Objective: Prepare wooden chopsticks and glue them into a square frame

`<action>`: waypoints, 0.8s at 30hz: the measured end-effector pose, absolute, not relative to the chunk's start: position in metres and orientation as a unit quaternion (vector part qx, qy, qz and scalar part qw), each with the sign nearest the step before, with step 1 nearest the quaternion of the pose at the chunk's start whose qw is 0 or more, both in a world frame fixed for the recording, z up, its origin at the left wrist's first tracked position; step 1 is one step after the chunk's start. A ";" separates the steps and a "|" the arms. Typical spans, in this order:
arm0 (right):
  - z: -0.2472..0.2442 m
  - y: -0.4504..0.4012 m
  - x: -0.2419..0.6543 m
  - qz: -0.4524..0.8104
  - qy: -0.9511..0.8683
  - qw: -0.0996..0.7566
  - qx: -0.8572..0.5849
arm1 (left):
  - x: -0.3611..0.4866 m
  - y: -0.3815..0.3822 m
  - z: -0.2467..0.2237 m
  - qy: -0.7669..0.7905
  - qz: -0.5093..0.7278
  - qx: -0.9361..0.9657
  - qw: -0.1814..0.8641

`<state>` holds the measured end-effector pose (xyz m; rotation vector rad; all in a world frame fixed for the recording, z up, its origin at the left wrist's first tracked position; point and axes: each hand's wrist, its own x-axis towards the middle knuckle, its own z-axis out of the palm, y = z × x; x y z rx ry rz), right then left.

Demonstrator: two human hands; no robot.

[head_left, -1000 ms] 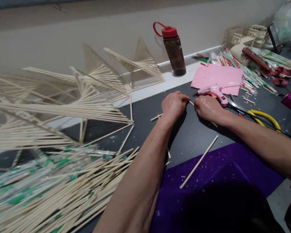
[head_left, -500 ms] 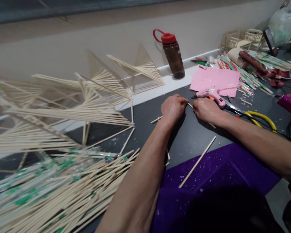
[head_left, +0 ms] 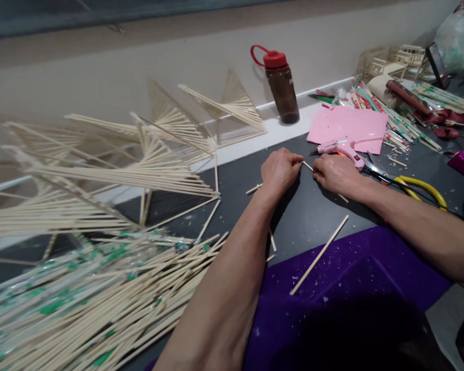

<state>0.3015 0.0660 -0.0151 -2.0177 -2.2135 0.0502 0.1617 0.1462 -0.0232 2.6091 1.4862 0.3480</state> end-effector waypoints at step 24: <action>-0.016 0.071 0.297 0.032 -0.727 0.079 -0.681 | 0.164 0.149 -0.026 0.484 0.127 0.863 0.064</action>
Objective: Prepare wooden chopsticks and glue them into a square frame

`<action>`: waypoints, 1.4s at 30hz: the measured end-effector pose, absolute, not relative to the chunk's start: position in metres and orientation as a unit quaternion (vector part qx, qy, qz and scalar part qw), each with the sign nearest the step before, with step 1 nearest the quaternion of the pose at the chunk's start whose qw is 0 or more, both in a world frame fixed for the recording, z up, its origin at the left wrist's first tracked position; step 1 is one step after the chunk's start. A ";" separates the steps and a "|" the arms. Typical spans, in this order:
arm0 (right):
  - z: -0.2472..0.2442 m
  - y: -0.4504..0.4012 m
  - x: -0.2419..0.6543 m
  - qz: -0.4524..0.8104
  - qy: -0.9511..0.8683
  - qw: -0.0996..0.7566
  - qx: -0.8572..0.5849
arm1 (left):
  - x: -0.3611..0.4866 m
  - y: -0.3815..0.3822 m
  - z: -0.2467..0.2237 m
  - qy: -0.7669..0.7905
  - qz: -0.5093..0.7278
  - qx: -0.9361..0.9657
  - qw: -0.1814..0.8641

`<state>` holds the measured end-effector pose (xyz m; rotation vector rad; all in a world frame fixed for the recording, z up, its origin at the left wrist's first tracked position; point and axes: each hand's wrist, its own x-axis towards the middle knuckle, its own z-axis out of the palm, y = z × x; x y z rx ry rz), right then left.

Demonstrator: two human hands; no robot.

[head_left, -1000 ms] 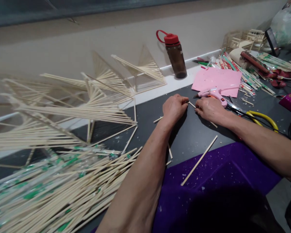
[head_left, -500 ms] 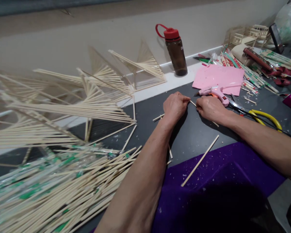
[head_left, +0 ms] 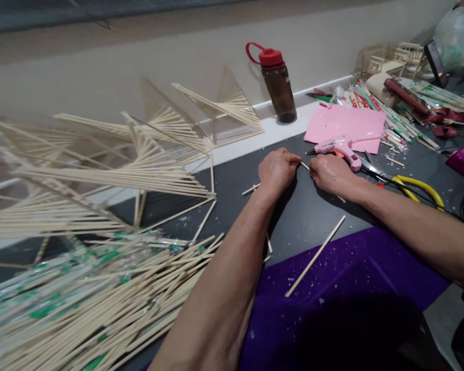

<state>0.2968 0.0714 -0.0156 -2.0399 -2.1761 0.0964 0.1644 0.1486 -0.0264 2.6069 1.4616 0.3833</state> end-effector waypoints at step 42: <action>0.006 0.037 0.186 0.086 -0.762 0.011 -0.641 | 0.067 0.081 -0.021 0.608 0.387 0.680 0.131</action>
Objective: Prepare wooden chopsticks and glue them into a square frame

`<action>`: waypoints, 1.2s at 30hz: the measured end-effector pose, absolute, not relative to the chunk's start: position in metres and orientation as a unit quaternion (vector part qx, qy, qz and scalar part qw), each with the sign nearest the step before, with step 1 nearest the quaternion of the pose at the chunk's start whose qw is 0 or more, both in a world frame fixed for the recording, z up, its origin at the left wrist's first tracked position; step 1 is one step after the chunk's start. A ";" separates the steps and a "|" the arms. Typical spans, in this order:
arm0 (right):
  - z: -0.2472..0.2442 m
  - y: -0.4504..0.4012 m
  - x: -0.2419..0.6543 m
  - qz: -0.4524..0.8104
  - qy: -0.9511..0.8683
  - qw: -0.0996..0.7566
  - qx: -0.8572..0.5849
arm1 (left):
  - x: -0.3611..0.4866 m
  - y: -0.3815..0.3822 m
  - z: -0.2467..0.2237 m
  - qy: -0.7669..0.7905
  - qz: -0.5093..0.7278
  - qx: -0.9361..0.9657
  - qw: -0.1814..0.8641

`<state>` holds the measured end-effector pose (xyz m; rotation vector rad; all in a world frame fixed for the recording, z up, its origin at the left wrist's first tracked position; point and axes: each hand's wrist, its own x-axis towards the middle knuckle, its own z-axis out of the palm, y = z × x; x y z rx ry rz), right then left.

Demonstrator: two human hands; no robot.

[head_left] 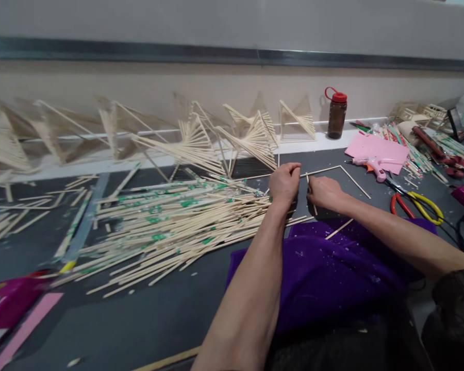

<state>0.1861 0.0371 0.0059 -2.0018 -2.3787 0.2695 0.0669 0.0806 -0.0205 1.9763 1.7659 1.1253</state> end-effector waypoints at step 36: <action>-0.008 0.032 0.225 0.219 -0.748 0.111 -0.617 | 0.073 0.082 -0.031 0.620 0.136 0.772 -0.020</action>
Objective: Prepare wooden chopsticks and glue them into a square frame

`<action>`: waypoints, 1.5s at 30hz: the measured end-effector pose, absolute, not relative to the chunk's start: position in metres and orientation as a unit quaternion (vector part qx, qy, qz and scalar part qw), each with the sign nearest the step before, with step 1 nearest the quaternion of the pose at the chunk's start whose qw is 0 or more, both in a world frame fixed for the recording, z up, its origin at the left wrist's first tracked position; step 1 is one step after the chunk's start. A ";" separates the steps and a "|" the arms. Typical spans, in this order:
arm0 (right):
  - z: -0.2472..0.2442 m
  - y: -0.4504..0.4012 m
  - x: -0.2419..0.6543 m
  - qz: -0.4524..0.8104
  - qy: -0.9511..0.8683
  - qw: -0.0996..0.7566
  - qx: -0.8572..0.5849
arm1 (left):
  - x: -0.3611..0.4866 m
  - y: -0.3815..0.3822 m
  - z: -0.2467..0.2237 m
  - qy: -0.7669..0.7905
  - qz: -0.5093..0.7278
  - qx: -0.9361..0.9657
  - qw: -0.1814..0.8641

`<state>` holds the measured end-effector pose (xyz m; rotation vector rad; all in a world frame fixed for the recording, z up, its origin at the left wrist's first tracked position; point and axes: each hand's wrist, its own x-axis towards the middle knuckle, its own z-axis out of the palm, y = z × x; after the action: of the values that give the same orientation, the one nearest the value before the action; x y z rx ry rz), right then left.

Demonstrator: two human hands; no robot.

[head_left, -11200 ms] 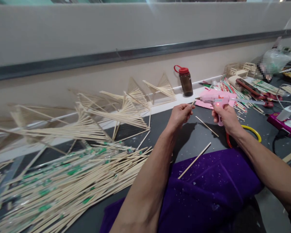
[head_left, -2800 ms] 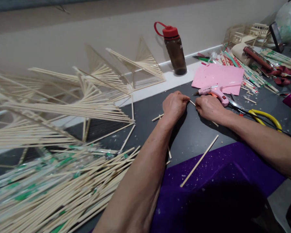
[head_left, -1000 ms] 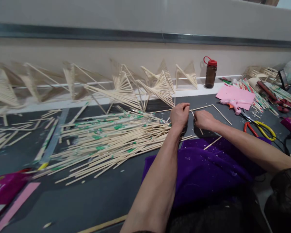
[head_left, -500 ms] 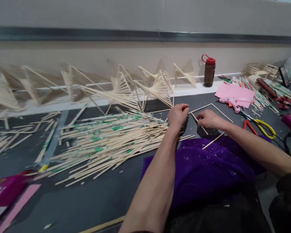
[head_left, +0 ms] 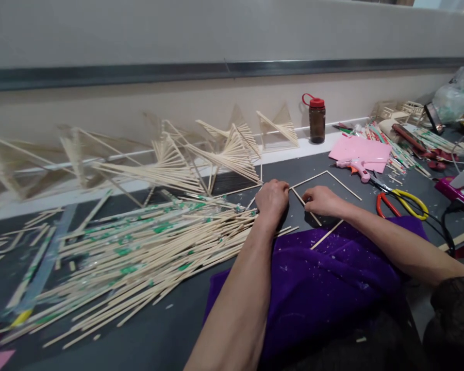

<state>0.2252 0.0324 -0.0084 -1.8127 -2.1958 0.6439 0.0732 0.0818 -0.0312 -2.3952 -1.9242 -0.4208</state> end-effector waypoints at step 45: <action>-0.003 0.028 0.250 0.412 -0.572 0.508 -0.495 | 0.115 0.049 0.008 -0.424 -0.449 -0.423 -0.663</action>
<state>0.2502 0.0277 -0.0033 -1.1936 -1.3797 0.9929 0.1154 0.0488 0.0080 -2.5964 -2.6021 -2.7501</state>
